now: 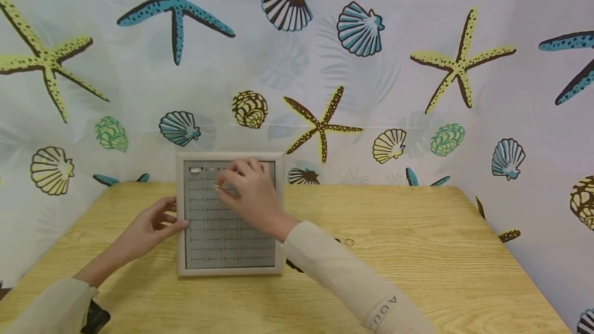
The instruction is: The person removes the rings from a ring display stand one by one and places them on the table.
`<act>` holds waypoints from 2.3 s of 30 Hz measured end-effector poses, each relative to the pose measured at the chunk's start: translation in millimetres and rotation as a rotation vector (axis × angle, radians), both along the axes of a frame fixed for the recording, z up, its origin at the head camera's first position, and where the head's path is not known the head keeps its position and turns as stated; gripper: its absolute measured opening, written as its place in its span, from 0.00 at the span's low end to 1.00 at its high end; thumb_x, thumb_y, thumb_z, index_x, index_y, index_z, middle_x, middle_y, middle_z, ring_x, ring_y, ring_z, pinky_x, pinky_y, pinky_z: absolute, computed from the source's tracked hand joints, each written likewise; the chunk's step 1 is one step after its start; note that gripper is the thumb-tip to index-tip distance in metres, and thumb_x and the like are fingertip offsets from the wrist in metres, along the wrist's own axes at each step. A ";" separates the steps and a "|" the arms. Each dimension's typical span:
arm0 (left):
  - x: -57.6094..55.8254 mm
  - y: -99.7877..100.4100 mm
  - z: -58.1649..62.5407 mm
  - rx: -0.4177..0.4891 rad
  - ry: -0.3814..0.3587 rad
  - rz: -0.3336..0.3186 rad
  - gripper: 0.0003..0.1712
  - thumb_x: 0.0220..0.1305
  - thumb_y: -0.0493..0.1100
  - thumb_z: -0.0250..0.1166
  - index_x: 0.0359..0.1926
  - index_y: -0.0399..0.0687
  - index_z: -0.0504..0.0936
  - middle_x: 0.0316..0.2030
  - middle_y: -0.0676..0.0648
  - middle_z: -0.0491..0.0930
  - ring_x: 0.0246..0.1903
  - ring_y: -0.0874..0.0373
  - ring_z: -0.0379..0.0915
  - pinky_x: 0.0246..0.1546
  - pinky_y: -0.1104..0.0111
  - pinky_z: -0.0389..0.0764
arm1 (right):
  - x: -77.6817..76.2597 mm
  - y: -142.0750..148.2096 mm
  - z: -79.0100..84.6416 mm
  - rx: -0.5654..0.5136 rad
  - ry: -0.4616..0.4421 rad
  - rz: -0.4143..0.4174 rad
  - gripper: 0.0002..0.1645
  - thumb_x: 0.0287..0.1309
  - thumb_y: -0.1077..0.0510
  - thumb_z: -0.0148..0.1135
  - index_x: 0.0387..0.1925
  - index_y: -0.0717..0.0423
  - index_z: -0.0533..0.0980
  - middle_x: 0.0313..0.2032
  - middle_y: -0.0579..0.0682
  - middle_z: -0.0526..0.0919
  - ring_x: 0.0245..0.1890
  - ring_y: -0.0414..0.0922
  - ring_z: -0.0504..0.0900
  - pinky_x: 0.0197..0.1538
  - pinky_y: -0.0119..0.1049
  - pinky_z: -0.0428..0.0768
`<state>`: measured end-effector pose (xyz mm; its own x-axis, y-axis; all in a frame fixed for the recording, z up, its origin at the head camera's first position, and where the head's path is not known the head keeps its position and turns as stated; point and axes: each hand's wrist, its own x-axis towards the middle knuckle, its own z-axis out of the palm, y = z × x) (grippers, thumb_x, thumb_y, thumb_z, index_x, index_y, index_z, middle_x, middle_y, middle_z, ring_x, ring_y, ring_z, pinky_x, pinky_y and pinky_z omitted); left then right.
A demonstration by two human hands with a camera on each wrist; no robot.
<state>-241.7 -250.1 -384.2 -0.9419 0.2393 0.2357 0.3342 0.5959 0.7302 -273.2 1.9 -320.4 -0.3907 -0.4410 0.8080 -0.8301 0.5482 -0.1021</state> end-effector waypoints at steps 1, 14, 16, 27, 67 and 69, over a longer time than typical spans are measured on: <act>0.1 0.0 0.1 0.001 0.001 0.000 0.31 0.61 0.50 0.60 0.63 0.46 0.62 0.49 0.42 0.73 0.41 0.56 0.75 0.37 0.69 0.76 | 0.5 3.5 -0.5 0.003 -0.001 0.002 0.04 0.51 0.53 0.66 0.30 0.45 0.79 0.35 0.43 0.77 0.39 0.41 0.70 0.44 0.41 0.64; 0.4 0.5 -0.3 -0.007 0.007 0.003 0.31 0.61 0.50 0.61 0.63 0.48 0.62 0.49 0.43 0.73 0.41 0.55 0.74 0.36 0.71 0.75 | 9.1 57.4 -12.3 0.018 -0.038 0.014 0.04 0.48 0.56 0.67 0.29 0.47 0.79 0.34 0.45 0.77 0.36 0.44 0.70 0.40 0.41 0.62; 0.6 0.7 0.0 -0.007 0.007 0.003 0.31 0.61 0.50 0.61 0.63 0.47 0.62 0.49 0.43 0.73 0.41 0.55 0.75 0.36 0.71 0.75 | 9.3 66.4 -15.2 0.014 -0.048 0.008 0.05 0.48 0.57 0.68 0.29 0.47 0.79 0.34 0.45 0.77 0.36 0.43 0.69 0.39 0.41 0.61; 2.1 1.5 2.3 -0.005 0.008 0.001 0.31 0.61 0.49 0.60 0.62 0.46 0.63 0.48 0.42 0.74 0.40 0.55 0.75 0.36 0.71 0.75 | 9.5 113.8 -35.5 -0.039 -0.111 -0.022 0.08 0.45 0.60 0.69 0.29 0.50 0.78 0.33 0.44 0.76 0.35 0.42 0.67 0.40 0.41 0.59; 2.0 0.3 3.1 -0.012 0.005 0.001 0.30 0.61 0.50 0.60 0.62 0.47 0.63 0.48 0.43 0.73 0.41 0.54 0.75 0.37 0.70 0.75 | -17.3 198.6 -103.0 0.216 -0.522 -0.209 0.06 0.46 0.58 0.69 0.26 0.48 0.78 0.35 0.47 0.76 0.33 0.43 0.64 0.36 0.38 0.53; 2.0 0.3 3.3 -0.013 0.005 0.001 0.30 0.61 0.50 0.60 0.62 0.47 0.63 0.48 0.42 0.73 0.41 0.54 0.75 0.36 0.70 0.75 | -18.6 199.0 -103.6 0.233 -0.555 -0.208 0.05 0.47 0.58 0.69 0.26 0.48 0.78 0.36 0.47 0.76 0.33 0.43 0.64 0.36 0.38 0.53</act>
<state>-239.7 -249.8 -380.9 -0.9409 0.2412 0.2376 0.3372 0.6058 0.7207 -291.7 200.9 -424.1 -0.8203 -0.4506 0.3523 -0.5614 0.7520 -0.3453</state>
